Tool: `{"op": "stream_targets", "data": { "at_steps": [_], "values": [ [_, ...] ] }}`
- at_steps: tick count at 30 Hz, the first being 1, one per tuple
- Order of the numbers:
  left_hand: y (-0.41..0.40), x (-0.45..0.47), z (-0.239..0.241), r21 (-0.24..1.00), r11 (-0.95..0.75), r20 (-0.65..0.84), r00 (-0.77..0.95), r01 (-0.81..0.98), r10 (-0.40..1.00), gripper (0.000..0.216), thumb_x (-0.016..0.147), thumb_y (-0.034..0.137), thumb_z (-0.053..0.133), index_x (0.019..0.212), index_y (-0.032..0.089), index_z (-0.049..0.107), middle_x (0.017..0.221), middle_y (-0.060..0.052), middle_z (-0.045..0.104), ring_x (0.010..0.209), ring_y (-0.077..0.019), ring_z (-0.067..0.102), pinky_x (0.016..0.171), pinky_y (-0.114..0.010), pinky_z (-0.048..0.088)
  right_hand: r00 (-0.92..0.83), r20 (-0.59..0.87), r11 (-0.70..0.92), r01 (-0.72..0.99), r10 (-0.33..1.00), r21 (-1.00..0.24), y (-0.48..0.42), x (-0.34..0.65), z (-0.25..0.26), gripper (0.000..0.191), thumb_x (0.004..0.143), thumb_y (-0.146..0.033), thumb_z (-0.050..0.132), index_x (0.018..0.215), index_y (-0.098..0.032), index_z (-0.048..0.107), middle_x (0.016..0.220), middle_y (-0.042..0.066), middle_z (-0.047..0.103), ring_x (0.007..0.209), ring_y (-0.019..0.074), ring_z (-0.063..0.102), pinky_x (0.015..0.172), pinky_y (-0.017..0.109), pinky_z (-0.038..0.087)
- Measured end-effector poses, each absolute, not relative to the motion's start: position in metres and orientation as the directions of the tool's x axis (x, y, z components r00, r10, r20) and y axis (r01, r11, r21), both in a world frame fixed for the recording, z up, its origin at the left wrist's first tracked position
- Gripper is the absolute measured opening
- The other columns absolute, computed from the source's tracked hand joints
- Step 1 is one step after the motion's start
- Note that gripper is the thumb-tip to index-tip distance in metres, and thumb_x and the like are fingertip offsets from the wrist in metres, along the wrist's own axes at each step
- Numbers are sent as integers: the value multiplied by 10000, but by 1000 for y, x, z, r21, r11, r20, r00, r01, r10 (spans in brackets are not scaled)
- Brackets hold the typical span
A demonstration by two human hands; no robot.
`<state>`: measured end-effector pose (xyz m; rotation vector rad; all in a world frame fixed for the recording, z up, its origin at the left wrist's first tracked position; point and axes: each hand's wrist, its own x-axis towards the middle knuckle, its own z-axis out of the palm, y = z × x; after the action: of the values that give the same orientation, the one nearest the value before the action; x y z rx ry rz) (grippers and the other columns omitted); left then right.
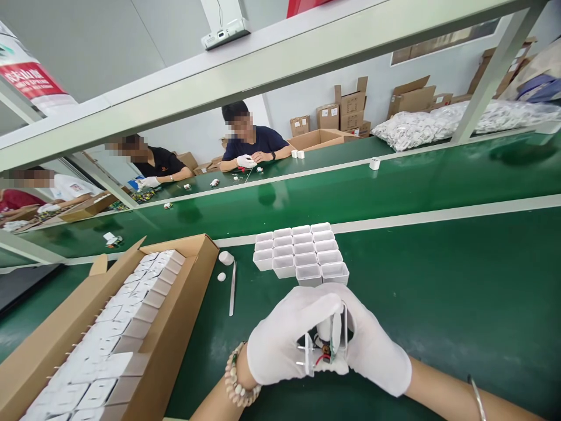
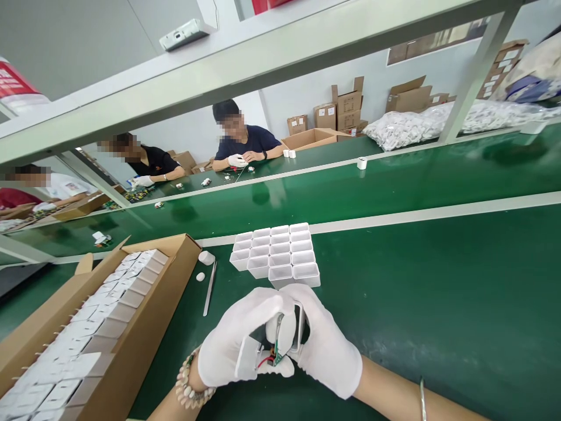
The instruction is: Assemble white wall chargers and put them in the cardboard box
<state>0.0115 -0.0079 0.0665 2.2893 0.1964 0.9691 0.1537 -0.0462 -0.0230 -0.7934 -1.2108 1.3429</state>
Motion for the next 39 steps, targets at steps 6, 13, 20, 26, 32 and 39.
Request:
{"op": "stream_targets", "data": {
  "at_steps": [6,13,20,26,32,39],
  "values": [
    [-10,12,68,577,-816,574,722,-21,388,672,820,287,650,1397,255,308,772,-9,524,729,-155,524,699,-269,485,-179,137,78,-299,974,-951,-48,155,-28,394,746,-267,679,1123,-261,567,992,52,657,941,255,632,839,423,534],
    [-9,8,63,580,-815,567,722,-6,398,721,792,307,684,1403,267,303,782,-10,560,740,-162,538,750,-297,481,-200,117,55,-289,973,-956,-49,156,-24,387,741,-194,665,1108,-269,569,1024,56,645,947,264,626,806,416,545],
    [-6,0,50,551,-831,559,705,78,437,849,693,350,778,1397,187,333,1077,-98,590,1075,-227,524,973,-364,408,-196,112,70,-209,974,-975,-48,155,-25,583,627,-181,778,1149,-264,533,1019,52,660,938,272,631,837,428,528],
    [-8,1,47,556,-828,538,727,74,426,824,740,370,736,1411,195,292,959,-63,597,980,-205,540,916,-361,437,-187,159,139,-113,969,-984,-46,156,-22,688,515,-199,855,1126,-256,542,1050,58,652,1027,300,592,943,446,466],
    [-7,1,45,581,-802,472,746,138,470,903,694,352,778,1427,233,264,1048,-81,592,1023,-224,524,944,-386,420,-212,164,113,-235,963,-965,-46,153,-22,521,642,-261,797,1096,-262,541,1052,63,645,976,275,613,890,434,503],
    [-5,0,37,583,-789,402,774,196,489,927,702,370,768,1444,259,224,1276,-134,510,1117,-269,502,983,-439,396,-207,210,173,-184,956,-968,-44,154,-24,578,627,-203,811,1118,-259,512,1080,64,634,1012,272,603,900,414,498]
  ]
}}
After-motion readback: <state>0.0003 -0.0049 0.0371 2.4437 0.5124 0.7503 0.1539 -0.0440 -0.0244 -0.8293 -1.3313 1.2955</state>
